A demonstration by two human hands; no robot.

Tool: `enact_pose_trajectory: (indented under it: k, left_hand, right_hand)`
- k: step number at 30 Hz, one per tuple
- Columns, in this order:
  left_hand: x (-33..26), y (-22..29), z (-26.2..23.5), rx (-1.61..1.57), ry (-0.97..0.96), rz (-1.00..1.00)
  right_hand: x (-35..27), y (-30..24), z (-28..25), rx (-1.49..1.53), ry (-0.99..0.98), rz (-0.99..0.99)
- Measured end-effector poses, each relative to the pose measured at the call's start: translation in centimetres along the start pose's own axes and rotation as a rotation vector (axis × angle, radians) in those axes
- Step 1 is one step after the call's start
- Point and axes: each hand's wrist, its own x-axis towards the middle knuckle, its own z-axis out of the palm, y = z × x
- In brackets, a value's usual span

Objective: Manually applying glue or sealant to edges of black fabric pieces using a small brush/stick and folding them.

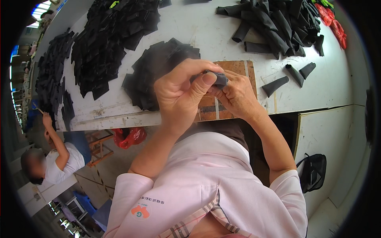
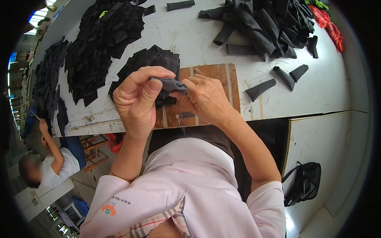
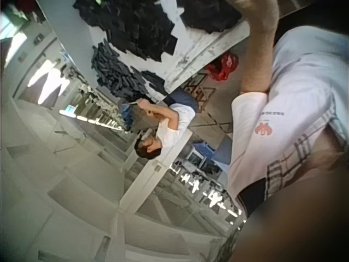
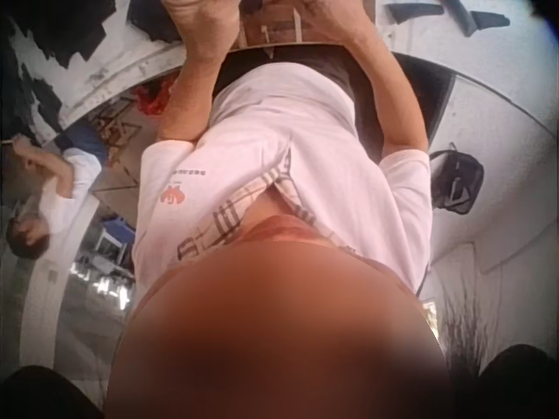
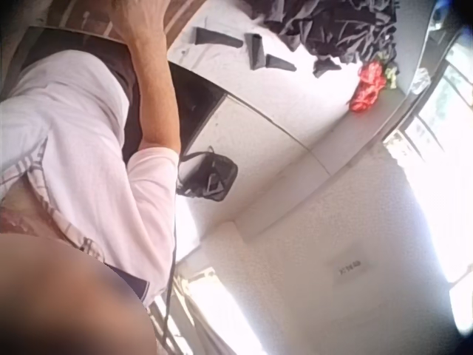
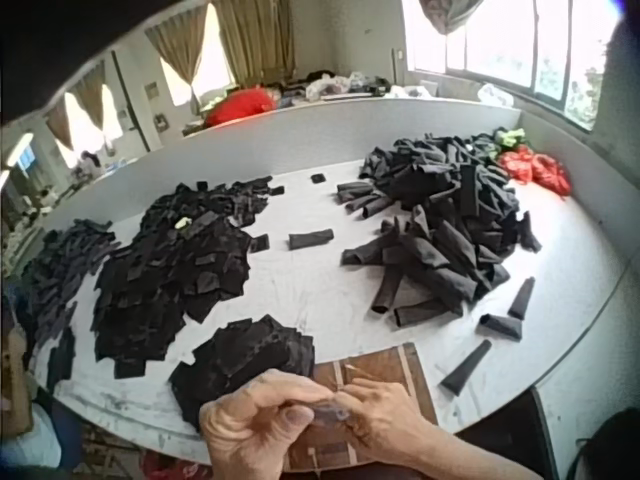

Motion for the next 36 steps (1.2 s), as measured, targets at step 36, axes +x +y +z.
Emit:
enact_pose_trajectory:
  k: [36]
  left_hand:
    - [0.5, -10.0, -8.6, 1.494, 0.013, 0.076]
  right_hand:
    - [-2.6, -3.3, 0.3, 0.617, -0.009, 0.537]
